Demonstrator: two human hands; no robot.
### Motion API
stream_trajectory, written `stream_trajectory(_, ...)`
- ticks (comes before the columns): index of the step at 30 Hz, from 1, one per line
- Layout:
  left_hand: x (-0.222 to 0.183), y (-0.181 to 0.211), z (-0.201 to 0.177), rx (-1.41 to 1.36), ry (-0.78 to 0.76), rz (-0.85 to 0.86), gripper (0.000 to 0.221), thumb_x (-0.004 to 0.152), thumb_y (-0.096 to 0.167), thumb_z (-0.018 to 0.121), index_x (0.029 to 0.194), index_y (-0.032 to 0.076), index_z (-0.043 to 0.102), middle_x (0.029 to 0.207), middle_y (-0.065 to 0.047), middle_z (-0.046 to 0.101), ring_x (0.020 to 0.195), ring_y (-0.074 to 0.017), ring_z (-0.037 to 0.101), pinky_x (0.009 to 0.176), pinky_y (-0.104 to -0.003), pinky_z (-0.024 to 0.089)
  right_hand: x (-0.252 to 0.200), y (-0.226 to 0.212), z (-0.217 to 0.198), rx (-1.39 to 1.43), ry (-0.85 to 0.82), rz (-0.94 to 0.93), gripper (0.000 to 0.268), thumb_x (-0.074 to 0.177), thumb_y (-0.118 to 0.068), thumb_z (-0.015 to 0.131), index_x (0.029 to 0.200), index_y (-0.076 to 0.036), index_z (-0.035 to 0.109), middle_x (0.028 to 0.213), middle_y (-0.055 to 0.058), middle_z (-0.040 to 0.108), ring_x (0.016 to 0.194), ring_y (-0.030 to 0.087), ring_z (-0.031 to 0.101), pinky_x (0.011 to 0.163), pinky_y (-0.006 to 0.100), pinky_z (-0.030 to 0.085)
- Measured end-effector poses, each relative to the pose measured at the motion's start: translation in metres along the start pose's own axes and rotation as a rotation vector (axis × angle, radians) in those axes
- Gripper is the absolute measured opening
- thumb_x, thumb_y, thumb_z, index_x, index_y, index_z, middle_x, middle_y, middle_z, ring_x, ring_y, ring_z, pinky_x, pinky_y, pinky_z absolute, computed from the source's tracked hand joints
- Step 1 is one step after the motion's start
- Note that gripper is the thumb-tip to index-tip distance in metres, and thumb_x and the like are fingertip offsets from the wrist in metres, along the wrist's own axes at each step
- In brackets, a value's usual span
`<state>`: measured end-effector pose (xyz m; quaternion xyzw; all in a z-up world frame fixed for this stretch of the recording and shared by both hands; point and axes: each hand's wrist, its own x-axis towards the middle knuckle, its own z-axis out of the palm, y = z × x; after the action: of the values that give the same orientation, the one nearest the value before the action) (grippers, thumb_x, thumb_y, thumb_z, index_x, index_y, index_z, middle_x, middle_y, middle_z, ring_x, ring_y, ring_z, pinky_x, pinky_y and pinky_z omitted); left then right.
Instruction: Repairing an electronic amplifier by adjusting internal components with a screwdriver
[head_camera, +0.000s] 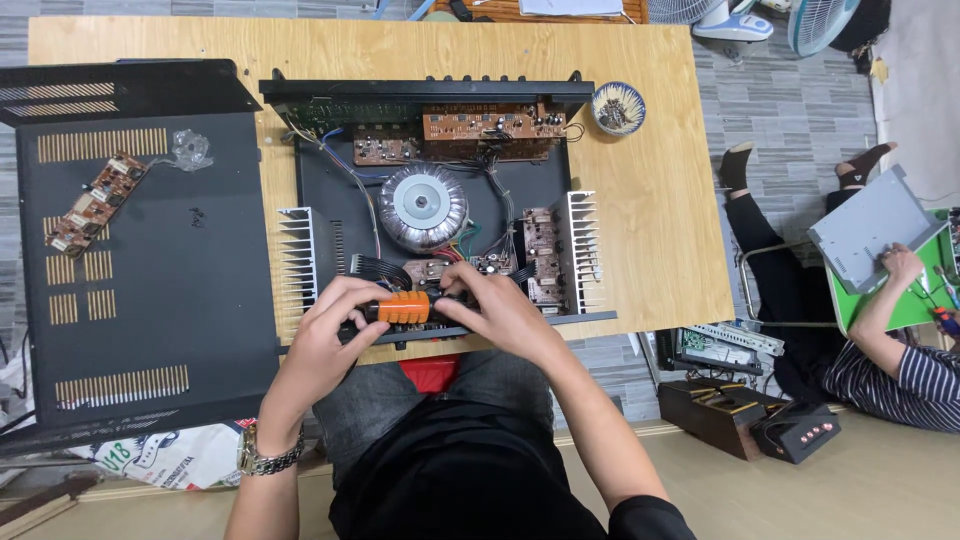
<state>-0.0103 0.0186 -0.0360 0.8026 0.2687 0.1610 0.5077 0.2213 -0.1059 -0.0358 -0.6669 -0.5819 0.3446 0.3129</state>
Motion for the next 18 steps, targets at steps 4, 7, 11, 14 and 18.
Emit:
stream_trajectory(4,0.0,-0.005,0.004,0.006,0.018,-0.033,0.029,0.093,0.01,0.072,0.121,0.006,0.07,0.096,-0.012,0.063,0.074,-0.0229,0.062,0.073,-0.039,0.057,-0.003,-0.016,-0.006,-0.017,-0.057,-0.008,0.04,0.09,-0.033,0.074,0.119,-0.009,0.058,0.098,0.022,0.077,0.091,0.046,0.074,0.079,0.052,0.057)
stream_trajectory(7,0.002,-0.009,0.005,0.047,0.03,-0.038,0.027,0.094,0.014,0.073,0.119,0.005,0.07,0.091,-0.012,0.063,0.071,-0.0233,0.065,0.07,-0.038,0.057,-0.003,-0.011,-0.003,-0.049,-0.071,-0.015,0.044,0.085,-0.033,0.078,0.118,-0.011,0.059,0.098,0.024,0.076,0.093,0.048,0.072,0.079,0.053,0.056)
stream_trajectory(11,0.003,-0.008,0.003,0.033,0.003,-0.067,0.026,0.095,0.012,0.071,0.12,0.005,0.068,0.087,-0.013,0.063,0.069,-0.0241,0.065,0.068,-0.037,0.056,-0.002,-0.004,0.0,-0.016,-0.019,-0.033,0.044,0.084,-0.026,0.08,0.118,-0.009,0.057,0.106,0.022,0.072,0.098,0.048,0.069,0.082,0.053,0.056)
stream_trajectory(14,0.004,0.001,0.0,-0.043,-0.024,-0.091,0.038,0.091,0.006,0.072,0.128,0.005,0.065,0.091,-0.016,0.063,0.074,-0.0257,0.067,0.07,-0.037,0.058,-0.001,-0.002,0.001,-0.002,-0.013,0.013,0.04,0.091,-0.026,0.073,0.123,-0.009,0.056,0.104,0.022,0.074,0.094,0.048,0.071,0.078,0.053,0.055)
stream_trajectory(18,0.002,-0.013,0.003,-0.038,-0.052,-0.08,0.046,0.088,-0.001,0.071,0.133,0.006,0.063,0.085,-0.02,0.062,0.076,-0.0347,0.069,0.068,-0.042,0.059,-0.004,0.003,0.004,-0.011,0.007,0.017,0.031,0.098,-0.028,0.065,0.123,-0.01,0.057,0.103,0.018,0.074,0.094,0.046,0.07,0.076,0.052,0.055)
